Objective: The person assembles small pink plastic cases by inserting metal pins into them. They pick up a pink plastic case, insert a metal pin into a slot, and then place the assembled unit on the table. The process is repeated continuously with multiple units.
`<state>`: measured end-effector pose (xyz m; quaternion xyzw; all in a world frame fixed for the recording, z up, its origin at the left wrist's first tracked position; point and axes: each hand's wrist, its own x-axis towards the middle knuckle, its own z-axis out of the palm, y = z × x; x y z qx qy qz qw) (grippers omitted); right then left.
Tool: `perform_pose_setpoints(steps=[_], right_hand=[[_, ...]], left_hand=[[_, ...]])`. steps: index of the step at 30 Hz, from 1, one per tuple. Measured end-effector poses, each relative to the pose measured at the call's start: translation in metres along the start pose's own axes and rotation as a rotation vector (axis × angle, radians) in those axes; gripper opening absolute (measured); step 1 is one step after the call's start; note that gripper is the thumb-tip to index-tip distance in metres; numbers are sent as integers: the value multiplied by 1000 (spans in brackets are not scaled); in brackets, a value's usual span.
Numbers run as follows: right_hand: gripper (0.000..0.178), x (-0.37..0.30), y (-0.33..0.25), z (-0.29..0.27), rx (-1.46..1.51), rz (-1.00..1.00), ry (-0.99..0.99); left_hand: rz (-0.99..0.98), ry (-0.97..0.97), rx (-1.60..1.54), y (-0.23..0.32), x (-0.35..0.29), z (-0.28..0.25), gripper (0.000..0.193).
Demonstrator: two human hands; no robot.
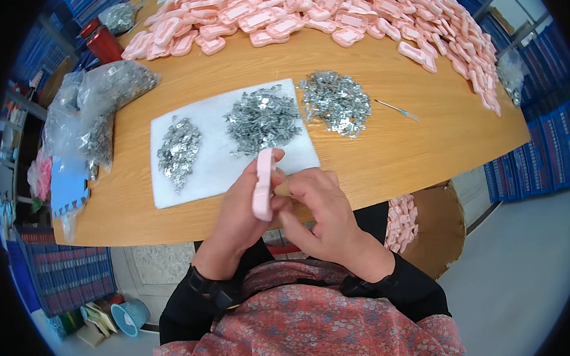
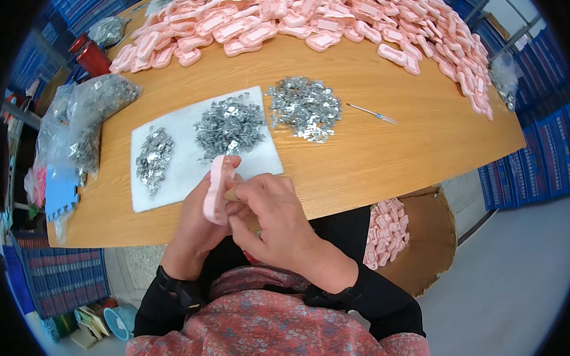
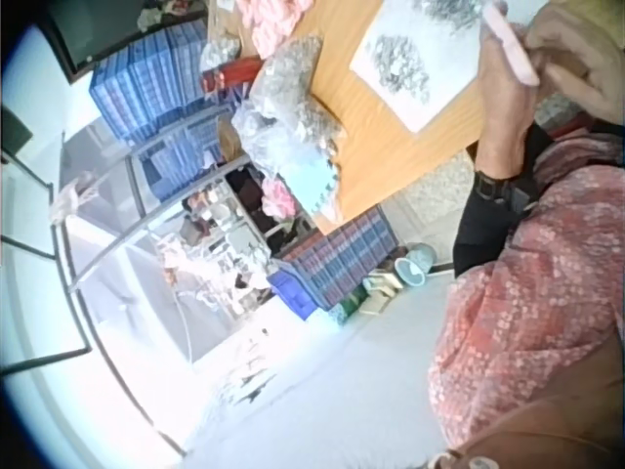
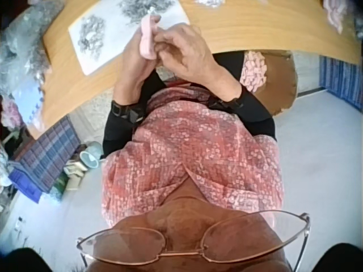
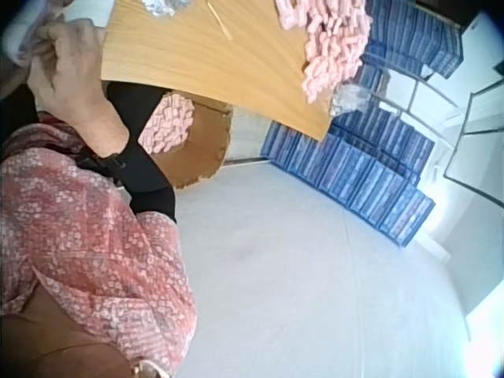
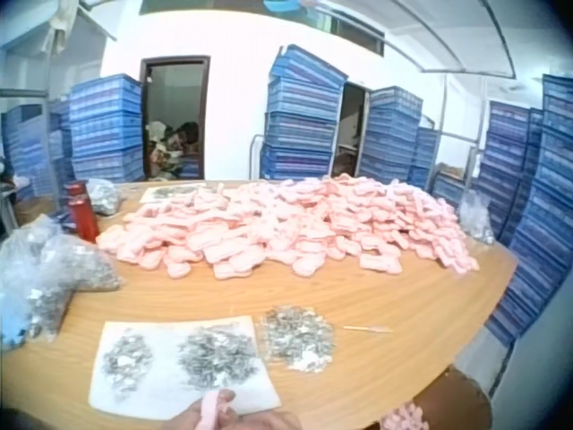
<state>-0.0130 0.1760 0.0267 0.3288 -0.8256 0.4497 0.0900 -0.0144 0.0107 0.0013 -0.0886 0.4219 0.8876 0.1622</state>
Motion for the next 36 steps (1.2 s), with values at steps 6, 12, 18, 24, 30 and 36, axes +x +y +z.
perform_pose_setpoints(steps=[6,12,18,24,30,36], right_hand=[[39,-15,-6,2,251,309,205],[28,-10,9,-43,449,427,-141],[26,30,-25,-22,325,316,-399],[18,67,0,16,-42,158,-137],[26,94,6,53,-372,-160,-214],[24,109,1,75,-238,-110,-271]], left_hand=[[150,10,215,-5,-1,10,36],[109,-303,301,30,-24,-4,45],[-333,-502,457,58,-38,-32,59],[-250,-437,57,50,-66,-77,62],[-195,-372,-246,47,-77,-96,67],[-68,-274,-186,51,-81,-107,65]])
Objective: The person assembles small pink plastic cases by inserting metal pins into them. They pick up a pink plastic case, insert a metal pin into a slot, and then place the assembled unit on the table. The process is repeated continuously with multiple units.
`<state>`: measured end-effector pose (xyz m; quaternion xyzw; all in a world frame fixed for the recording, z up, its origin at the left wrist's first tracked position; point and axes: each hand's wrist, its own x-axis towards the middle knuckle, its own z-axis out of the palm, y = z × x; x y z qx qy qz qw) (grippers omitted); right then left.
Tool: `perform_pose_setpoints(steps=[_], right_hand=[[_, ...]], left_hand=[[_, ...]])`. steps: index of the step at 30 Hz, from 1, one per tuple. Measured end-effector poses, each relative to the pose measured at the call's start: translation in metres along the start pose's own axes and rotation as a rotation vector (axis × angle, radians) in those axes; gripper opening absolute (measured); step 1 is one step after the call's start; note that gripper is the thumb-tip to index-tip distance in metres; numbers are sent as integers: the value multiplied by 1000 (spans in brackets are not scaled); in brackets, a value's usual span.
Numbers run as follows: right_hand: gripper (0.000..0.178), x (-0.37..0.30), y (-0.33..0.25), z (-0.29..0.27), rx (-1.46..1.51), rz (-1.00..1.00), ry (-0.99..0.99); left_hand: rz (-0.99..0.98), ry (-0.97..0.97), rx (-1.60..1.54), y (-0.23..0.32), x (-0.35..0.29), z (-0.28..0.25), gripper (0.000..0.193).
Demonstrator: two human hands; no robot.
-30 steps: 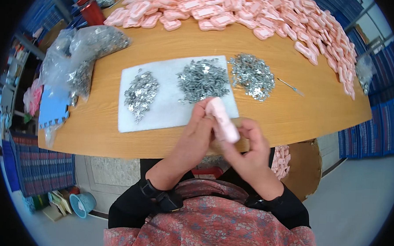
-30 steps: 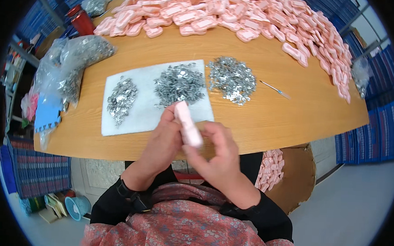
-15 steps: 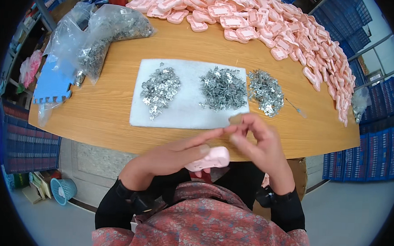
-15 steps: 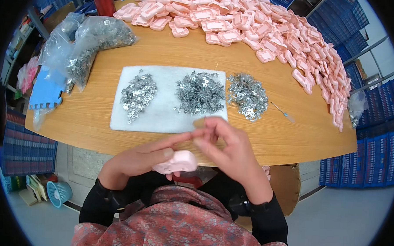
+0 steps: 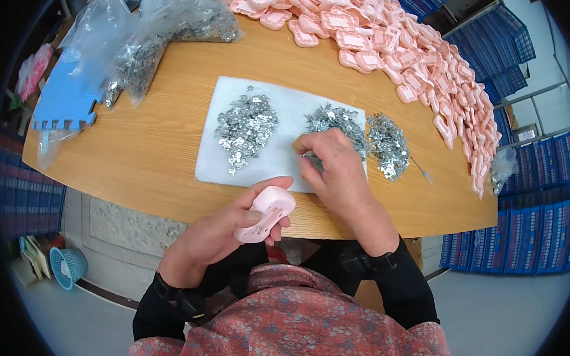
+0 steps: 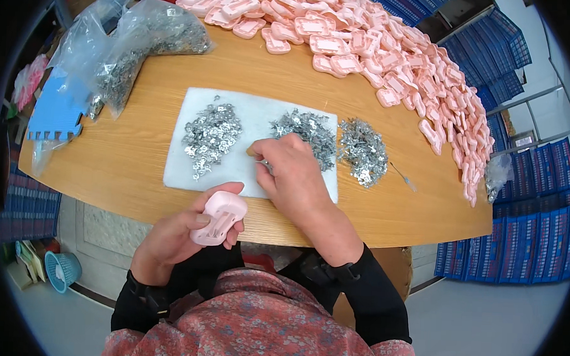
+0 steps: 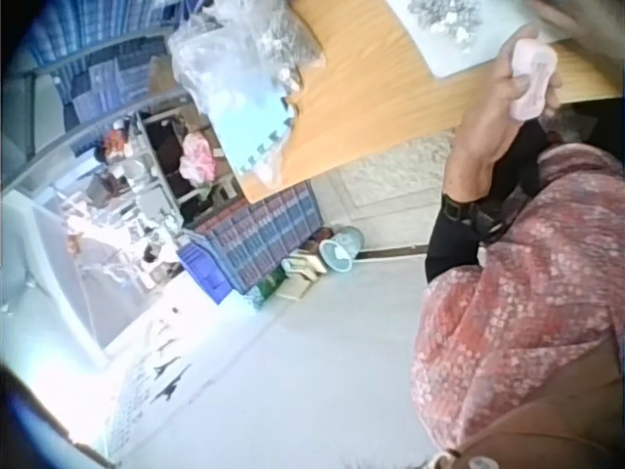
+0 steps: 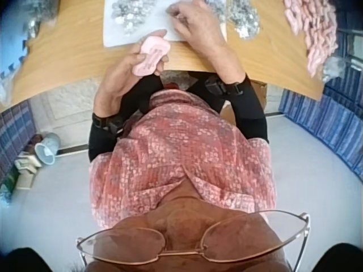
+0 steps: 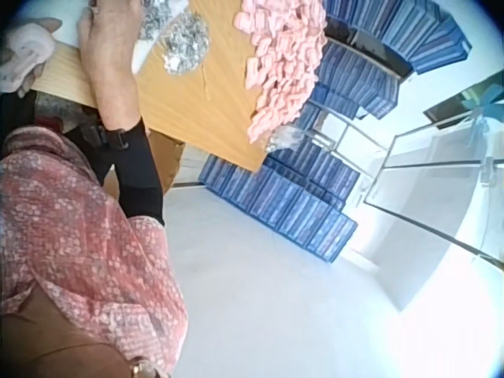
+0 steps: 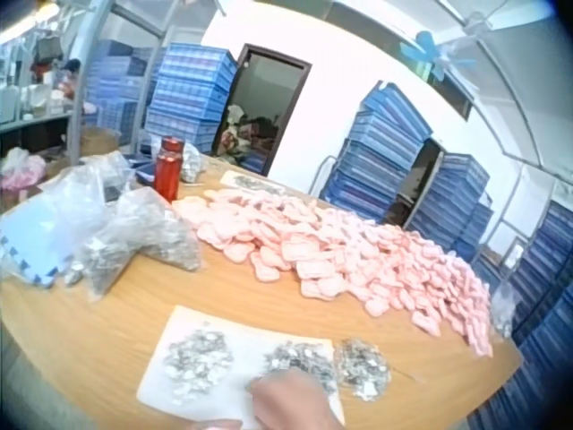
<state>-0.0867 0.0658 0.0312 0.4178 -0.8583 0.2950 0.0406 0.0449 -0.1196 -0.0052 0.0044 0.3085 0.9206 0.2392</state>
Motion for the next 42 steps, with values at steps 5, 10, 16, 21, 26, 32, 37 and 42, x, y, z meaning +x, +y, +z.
perform_pose_setpoints(steps=[5,10,16,21,26,32,37,42], right_hand=[[20,23,-19,21,101,-33,-132],[17,37,-17,36,44,-79,-168],[15,30,-17,20,322,273,-204],[17,12,-7,4,660,444,-182],[15,1,-28,-23,470,304,-274],[17,-13,-24,-28,491,288,-217],[16,-21,-27,-35,515,318,-214],[20,-28,-25,-32,502,318,-155]], left_hand=[[37,35,35,-8,-4,-9,56],[87,66,29,-8,-4,-8,49],[147,94,-97,-10,-2,-9,49],[240,283,-47,-6,8,2,48],[261,348,1,0,25,15,51],[209,289,-70,-9,36,18,53],[169,331,-63,-13,40,24,54],[133,337,-63,-16,43,30,54]])
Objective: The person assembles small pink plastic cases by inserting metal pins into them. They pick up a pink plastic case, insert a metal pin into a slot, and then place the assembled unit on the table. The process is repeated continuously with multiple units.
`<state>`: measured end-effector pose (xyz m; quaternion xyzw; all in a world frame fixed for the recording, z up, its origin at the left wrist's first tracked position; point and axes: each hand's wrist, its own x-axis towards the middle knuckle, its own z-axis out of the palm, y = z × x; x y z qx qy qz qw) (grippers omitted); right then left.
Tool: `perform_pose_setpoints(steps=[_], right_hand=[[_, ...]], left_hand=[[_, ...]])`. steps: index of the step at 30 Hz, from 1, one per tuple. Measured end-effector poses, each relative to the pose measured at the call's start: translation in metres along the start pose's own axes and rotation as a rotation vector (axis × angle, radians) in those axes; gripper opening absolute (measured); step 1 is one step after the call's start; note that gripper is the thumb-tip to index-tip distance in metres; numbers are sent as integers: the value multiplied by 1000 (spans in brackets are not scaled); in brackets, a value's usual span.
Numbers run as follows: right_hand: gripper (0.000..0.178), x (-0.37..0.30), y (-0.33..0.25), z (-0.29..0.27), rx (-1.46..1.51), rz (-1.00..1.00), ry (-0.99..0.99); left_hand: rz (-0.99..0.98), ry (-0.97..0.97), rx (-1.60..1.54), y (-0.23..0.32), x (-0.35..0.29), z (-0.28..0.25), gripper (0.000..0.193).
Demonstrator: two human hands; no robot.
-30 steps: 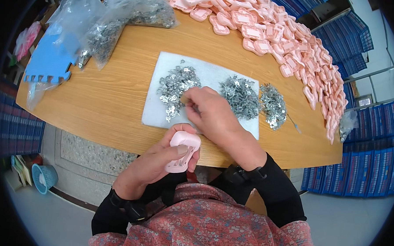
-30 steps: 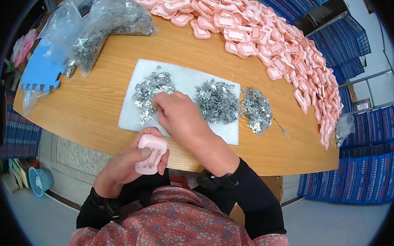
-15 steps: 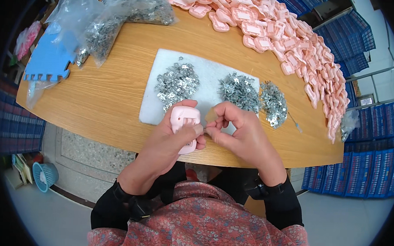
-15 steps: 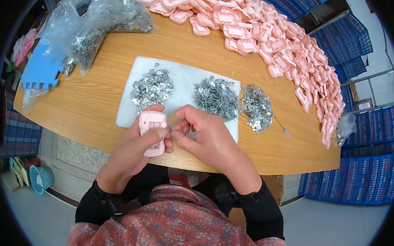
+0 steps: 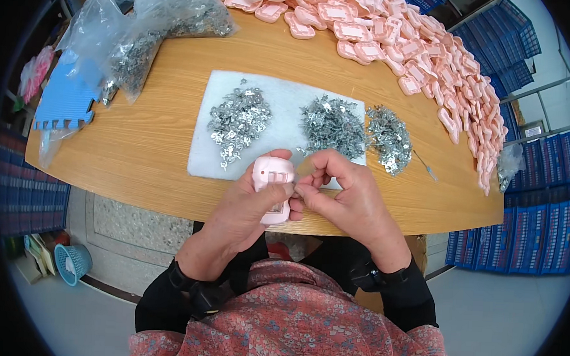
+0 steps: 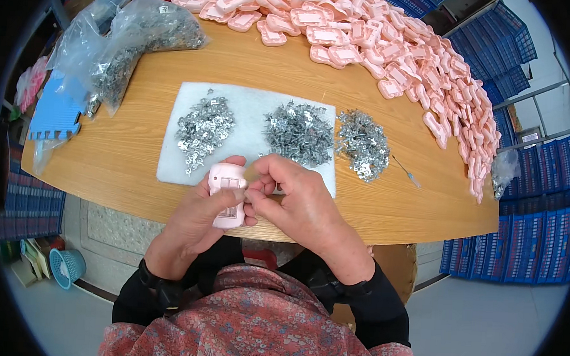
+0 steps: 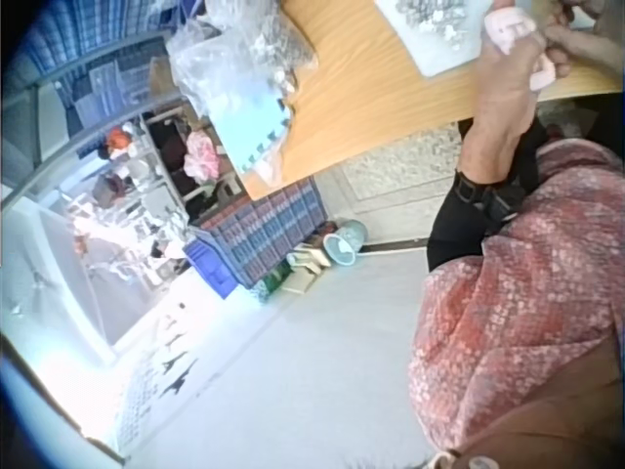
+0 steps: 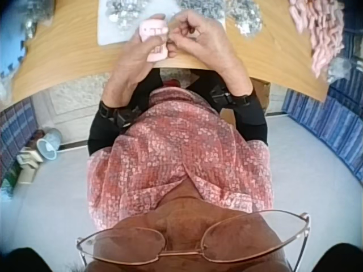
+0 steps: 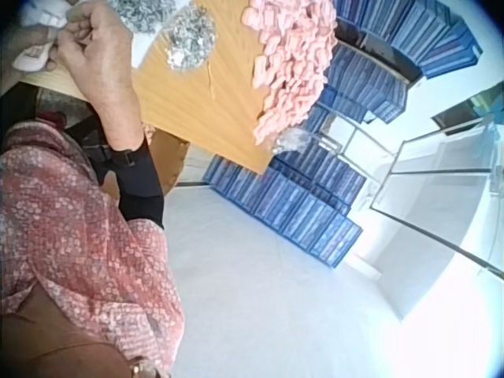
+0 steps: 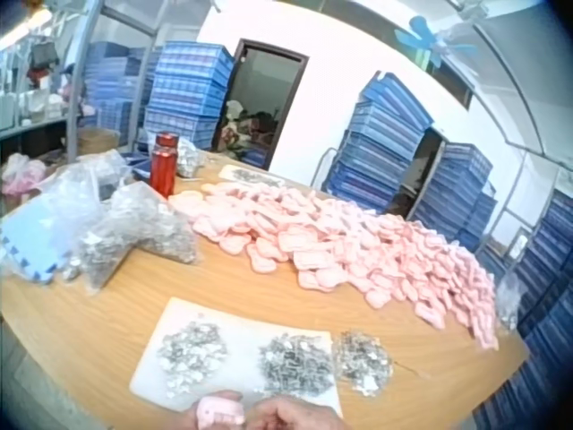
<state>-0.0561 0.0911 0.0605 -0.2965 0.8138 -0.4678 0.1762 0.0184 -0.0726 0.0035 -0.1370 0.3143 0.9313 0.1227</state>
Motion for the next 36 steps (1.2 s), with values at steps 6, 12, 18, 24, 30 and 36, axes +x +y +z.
perform_pose_setpoints(steps=[6,12,18,24,30,36], right_hand=[[28,-12,9,12,253,131,130],[25,-15,13,14,356,159,85],[25,-5,17,3,214,38,56],[21,2,7,0,-64,-20,8],[24,4,1,2,-532,-344,-9],[29,0,-1,3,-605,-389,-47]], left_hand=[[79,-6,-21,-7,4,1,53],[174,27,81,-11,6,2,51],[-67,-136,-182,-3,7,-6,46],[-184,-111,-162,-3,4,-6,50],[-193,-116,-56,-11,6,-8,51],[-215,-100,71,-13,7,-7,55]])
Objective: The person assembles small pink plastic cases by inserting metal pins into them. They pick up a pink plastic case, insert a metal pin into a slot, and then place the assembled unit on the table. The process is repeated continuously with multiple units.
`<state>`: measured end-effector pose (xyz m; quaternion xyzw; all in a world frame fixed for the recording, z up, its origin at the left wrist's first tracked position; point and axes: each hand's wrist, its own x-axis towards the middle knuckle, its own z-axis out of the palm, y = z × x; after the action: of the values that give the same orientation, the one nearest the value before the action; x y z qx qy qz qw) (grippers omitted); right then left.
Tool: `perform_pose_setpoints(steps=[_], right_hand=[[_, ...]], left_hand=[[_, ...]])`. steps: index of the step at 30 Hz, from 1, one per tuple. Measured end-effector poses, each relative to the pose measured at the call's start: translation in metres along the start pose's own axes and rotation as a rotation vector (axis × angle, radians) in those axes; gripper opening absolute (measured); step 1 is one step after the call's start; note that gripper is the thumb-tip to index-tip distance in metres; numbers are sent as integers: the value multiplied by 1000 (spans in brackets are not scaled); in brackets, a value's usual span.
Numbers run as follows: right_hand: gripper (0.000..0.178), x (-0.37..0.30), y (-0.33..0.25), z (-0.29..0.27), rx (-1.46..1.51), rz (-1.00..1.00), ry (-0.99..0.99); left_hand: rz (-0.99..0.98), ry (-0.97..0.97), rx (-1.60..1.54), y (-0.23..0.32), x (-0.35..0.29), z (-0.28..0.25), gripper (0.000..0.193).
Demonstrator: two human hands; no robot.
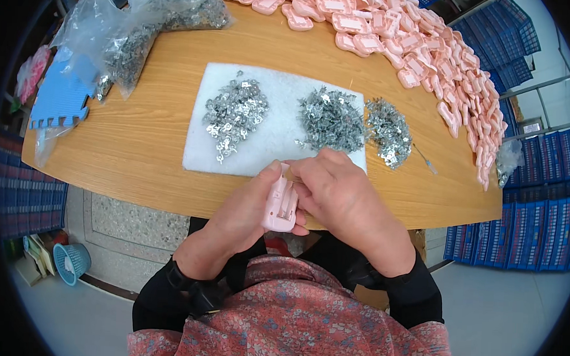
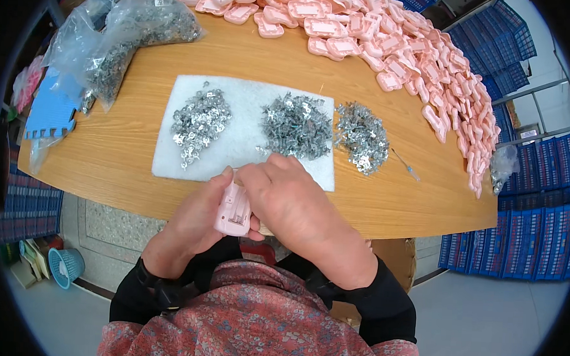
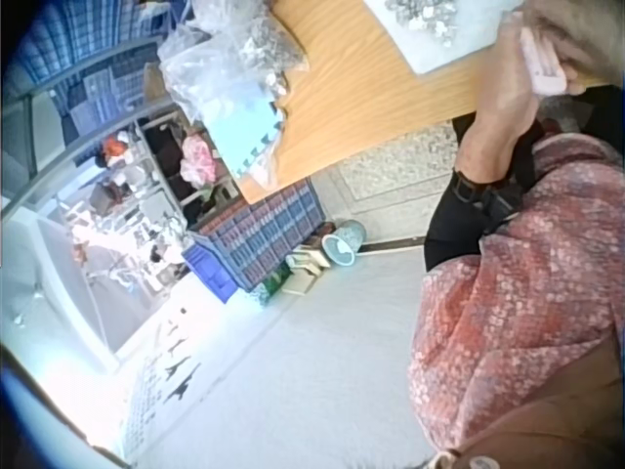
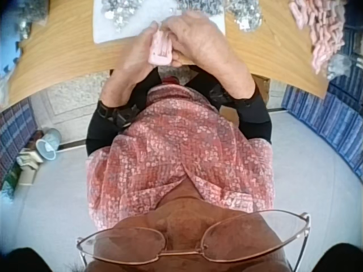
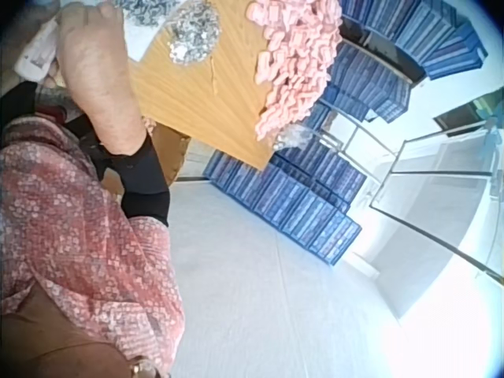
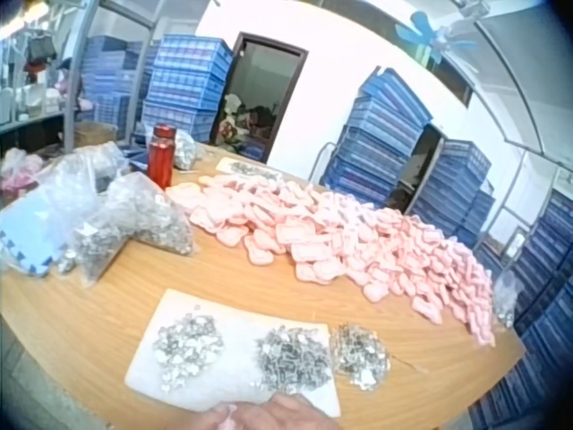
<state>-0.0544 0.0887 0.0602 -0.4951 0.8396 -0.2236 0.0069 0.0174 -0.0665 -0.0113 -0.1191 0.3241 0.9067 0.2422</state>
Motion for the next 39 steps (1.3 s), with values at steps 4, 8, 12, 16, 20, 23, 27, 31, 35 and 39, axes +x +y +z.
perform_pose_setpoints(steps=[4,8,12,16,20,23,27,31,35,39], right_hand=[[28,1,-2,-5,-3,51,-27],[24,-2,-2,-2,22,74,15],[17,-11,3,-2,143,218,55],[19,-19,2,-4,198,320,109],[18,-25,2,12,685,561,124],[19,-32,10,23,944,621,120],[20,-34,7,19,949,670,61],[20,-36,6,14,950,678,48],[17,-41,5,15,1041,677,43],[21,-43,11,12,1036,675,-20]], left_hand=[[-1,-12,20,-1,1,0,56],[-6,-19,-5,-2,3,-1,55],[-3,-75,-80,-1,4,-6,52],[7,-73,-107,3,1,-3,51],[34,-71,-93,1,2,2,51],[44,-97,-36,0,0,2,52],[14,-86,4,-2,-3,6,54],[-2,-102,33,-5,-4,5,55],[-27,-117,21,-6,-4,8,55],[-15,-134,35,-9,-2,12,56]])
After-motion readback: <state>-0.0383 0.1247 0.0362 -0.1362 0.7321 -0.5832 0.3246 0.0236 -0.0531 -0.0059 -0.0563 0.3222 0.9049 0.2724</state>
